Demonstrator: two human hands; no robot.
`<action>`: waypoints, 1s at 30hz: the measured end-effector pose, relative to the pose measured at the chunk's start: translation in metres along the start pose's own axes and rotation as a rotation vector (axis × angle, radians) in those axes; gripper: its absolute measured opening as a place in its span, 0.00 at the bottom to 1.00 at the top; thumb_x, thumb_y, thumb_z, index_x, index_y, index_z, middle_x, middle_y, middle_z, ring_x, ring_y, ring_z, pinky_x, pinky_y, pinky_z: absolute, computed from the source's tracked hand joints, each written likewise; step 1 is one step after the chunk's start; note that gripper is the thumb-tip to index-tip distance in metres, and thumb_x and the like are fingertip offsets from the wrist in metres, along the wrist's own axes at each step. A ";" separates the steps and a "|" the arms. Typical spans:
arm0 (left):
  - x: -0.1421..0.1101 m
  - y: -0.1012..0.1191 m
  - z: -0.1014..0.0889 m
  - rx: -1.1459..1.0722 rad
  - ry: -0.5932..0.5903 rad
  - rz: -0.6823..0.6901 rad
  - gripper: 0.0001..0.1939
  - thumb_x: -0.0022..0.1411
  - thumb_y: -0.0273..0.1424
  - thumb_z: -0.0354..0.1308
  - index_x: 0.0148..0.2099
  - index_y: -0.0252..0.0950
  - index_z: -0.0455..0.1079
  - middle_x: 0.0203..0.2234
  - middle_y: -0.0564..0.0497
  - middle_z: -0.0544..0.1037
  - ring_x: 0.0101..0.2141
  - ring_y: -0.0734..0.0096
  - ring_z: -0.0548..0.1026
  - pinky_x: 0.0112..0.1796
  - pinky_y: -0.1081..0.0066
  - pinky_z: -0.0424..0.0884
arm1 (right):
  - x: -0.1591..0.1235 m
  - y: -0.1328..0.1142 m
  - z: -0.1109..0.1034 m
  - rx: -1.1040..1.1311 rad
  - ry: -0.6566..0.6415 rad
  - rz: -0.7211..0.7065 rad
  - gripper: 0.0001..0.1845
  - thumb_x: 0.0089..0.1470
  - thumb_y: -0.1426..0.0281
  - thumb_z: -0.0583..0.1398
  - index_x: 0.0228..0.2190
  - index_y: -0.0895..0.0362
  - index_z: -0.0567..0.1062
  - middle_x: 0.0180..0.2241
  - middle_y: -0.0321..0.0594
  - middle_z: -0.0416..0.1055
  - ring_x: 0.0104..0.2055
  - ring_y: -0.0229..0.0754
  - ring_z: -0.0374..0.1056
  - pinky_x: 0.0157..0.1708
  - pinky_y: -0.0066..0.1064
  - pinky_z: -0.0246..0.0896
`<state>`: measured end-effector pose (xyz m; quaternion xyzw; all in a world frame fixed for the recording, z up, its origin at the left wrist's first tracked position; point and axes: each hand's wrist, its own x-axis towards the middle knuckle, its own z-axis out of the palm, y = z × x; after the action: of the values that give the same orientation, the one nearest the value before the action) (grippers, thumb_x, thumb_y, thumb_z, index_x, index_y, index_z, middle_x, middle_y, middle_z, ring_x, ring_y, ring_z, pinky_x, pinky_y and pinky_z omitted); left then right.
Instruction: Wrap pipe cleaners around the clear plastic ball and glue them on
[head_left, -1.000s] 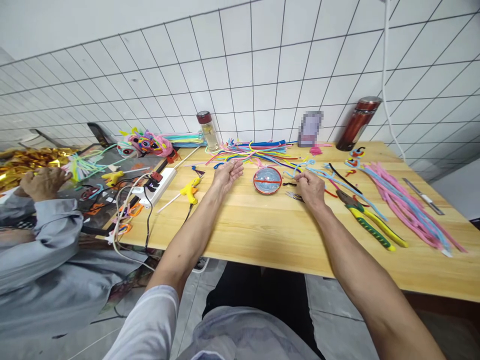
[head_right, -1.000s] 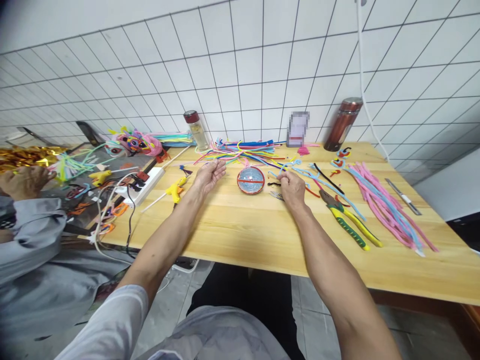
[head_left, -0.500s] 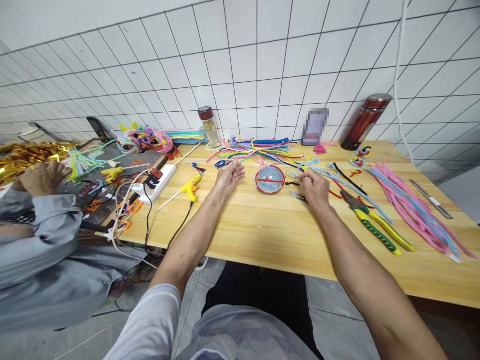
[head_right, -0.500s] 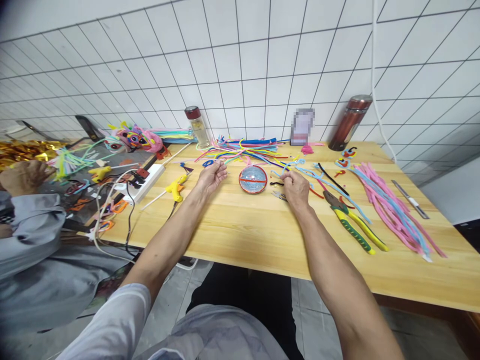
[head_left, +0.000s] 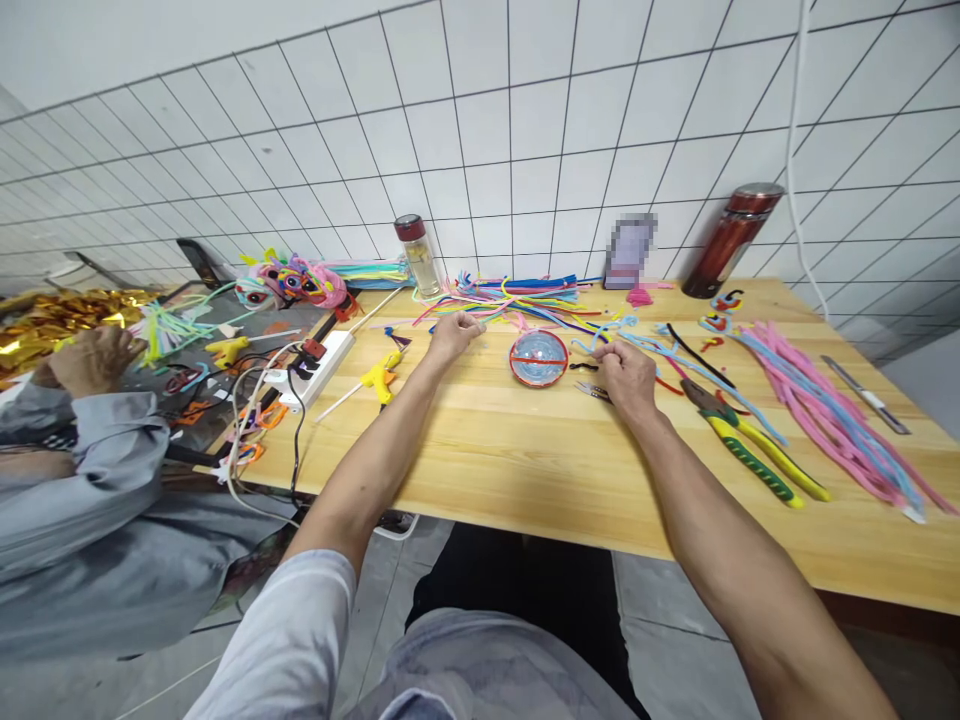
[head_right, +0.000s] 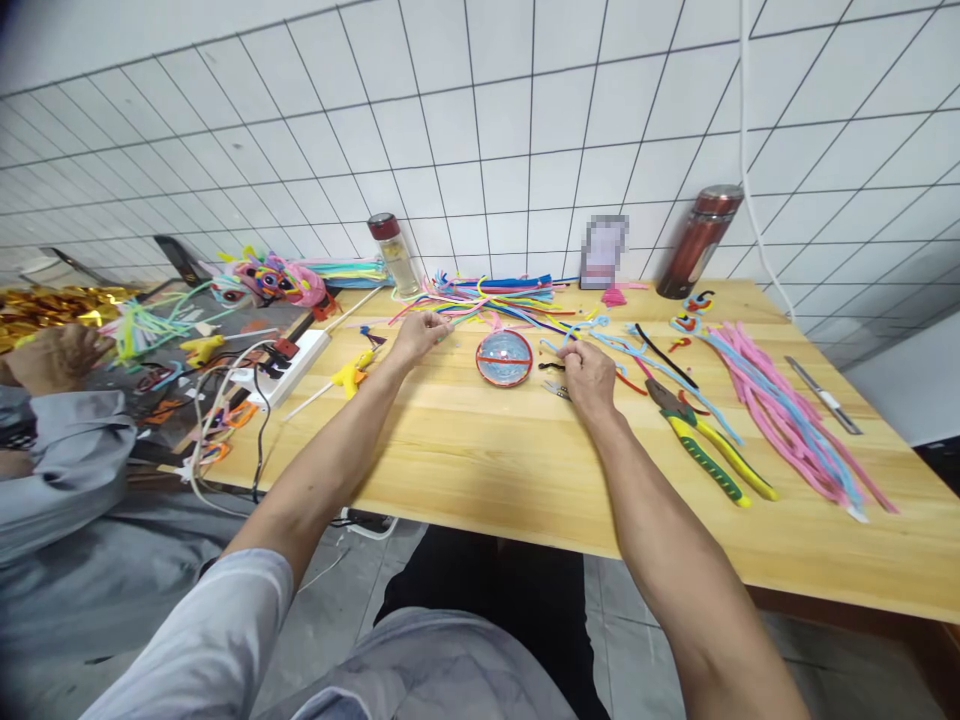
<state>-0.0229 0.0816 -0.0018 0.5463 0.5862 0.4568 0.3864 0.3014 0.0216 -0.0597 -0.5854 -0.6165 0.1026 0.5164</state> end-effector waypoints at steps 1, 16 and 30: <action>0.003 -0.002 0.001 0.086 -0.003 0.025 0.10 0.51 0.27 0.70 0.23 0.36 0.72 0.19 0.55 0.73 0.27 0.72 0.72 0.33 0.72 0.66 | 0.000 0.000 0.000 -0.006 0.001 0.001 0.14 0.48 0.71 0.54 0.27 0.52 0.81 0.31 0.39 0.82 0.37 0.48 0.77 0.44 0.39 0.70; 0.025 -0.030 0.005 0.749 -0.179 0.194 0.11 0.52 0.21 0.62 0.32 0.40 0.84 0.34 0.45 0.86 0.44 0.54 0.81 0.49 0.66 0.71 | 0.000 -0.003 -0.001 -0.007 -0.016 0.009 0.15 0.49 0.71 0.54 0.27 0.52 0.81 0.31 0.39 0.82 0.37 0.48 0.77 0.43 0.39 0.70; 0.025 -0.022 0.011 0.898 -0.298 0.225 0.10 0.54 0.18 0.59 0.28 0.36 0.78 0.33 0.42 0.83 0.43 0.56 0.80 0.46 0.68 0.69 | -0.001 -0.001 0.000 -0.013 -0.024 0.014 0.14 0.49 0.71 0.54 0.27 0.52 0.81 0.32 0.38 0.83 0.37 0.47 0.77 0.43 0.38 0.70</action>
<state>-0.0219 0.1076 -0.0252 0.7784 0.6010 0.1145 0.1405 0.3001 0.0202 -0.0594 -0.5918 -0.6193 0.1093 0.5042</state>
